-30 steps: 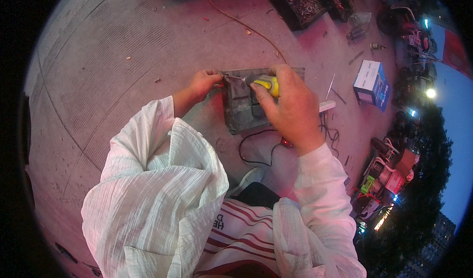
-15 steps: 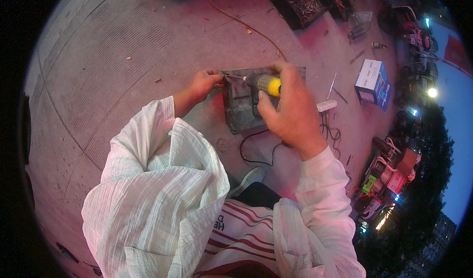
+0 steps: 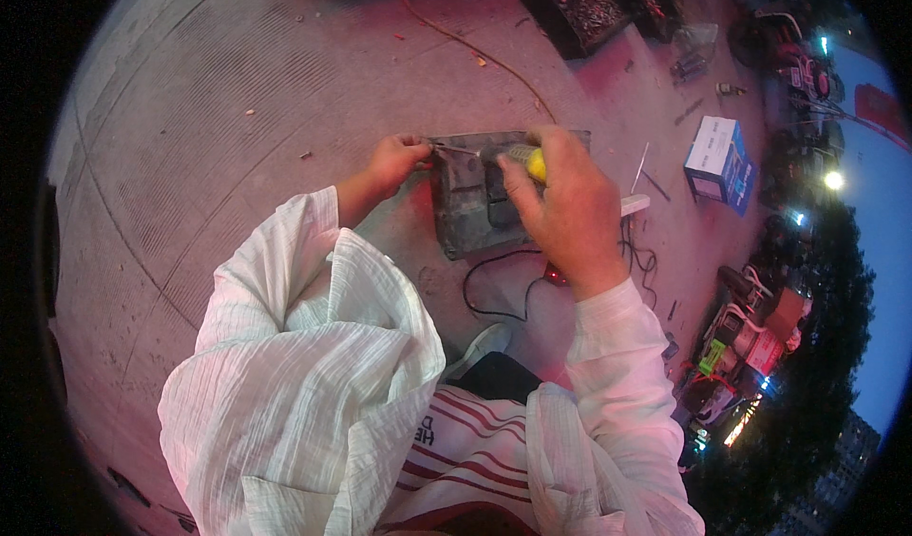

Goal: The person sits on the floor and uses a screwdriver to remove screws from a rectangular electronic device. They handle small screws and wires, then continue unscrewing the casing.

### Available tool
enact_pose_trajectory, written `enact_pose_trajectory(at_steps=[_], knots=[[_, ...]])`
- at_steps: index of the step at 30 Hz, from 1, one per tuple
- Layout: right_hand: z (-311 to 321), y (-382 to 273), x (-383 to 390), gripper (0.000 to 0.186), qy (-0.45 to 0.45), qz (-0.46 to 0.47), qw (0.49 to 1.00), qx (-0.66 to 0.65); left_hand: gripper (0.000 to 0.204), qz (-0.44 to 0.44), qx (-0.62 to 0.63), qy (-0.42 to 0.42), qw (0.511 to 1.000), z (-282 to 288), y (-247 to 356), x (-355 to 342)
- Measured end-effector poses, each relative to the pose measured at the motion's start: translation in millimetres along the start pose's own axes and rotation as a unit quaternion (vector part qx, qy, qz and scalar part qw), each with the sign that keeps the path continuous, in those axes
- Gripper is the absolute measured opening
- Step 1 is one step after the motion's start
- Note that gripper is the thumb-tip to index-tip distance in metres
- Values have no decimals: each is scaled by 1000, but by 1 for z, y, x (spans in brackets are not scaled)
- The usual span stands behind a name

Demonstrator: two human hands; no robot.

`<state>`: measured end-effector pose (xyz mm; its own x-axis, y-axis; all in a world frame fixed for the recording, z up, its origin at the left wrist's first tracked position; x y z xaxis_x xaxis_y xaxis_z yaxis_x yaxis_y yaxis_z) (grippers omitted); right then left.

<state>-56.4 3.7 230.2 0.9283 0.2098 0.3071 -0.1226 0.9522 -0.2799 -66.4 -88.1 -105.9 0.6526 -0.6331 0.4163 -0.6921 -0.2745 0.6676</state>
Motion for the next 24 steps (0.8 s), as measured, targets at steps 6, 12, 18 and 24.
enact_pose_trajectory(at_steps=[6,12,18,24], knots=[[4,-5,-1,34,54,102,993,-36,10,-10,8,-7,1000,-1,0,0],[-1,3,1,35,4,6,1000,1,10,-18,24,2,1000,0,-1,-1],[3,0,0,39,28,77,997,-10,10,-16,16,10,1000,-2,2,2],[0,0,2,38,4,-6,999,-34,9,-24,6,10,1000,-1,-1,-1]])
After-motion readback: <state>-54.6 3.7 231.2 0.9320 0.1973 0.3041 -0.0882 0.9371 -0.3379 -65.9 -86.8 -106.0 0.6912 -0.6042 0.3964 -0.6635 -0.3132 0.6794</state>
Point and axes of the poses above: each hand's wrist, its own x-axis away from the middle knuckle, its own z-axis out of the back of the hand, y = z × x, the point moved 5 cm from there along -x, towards the middle knuckle, and after that the axes turned 15 degrees about -y, right-handed, at the moved point
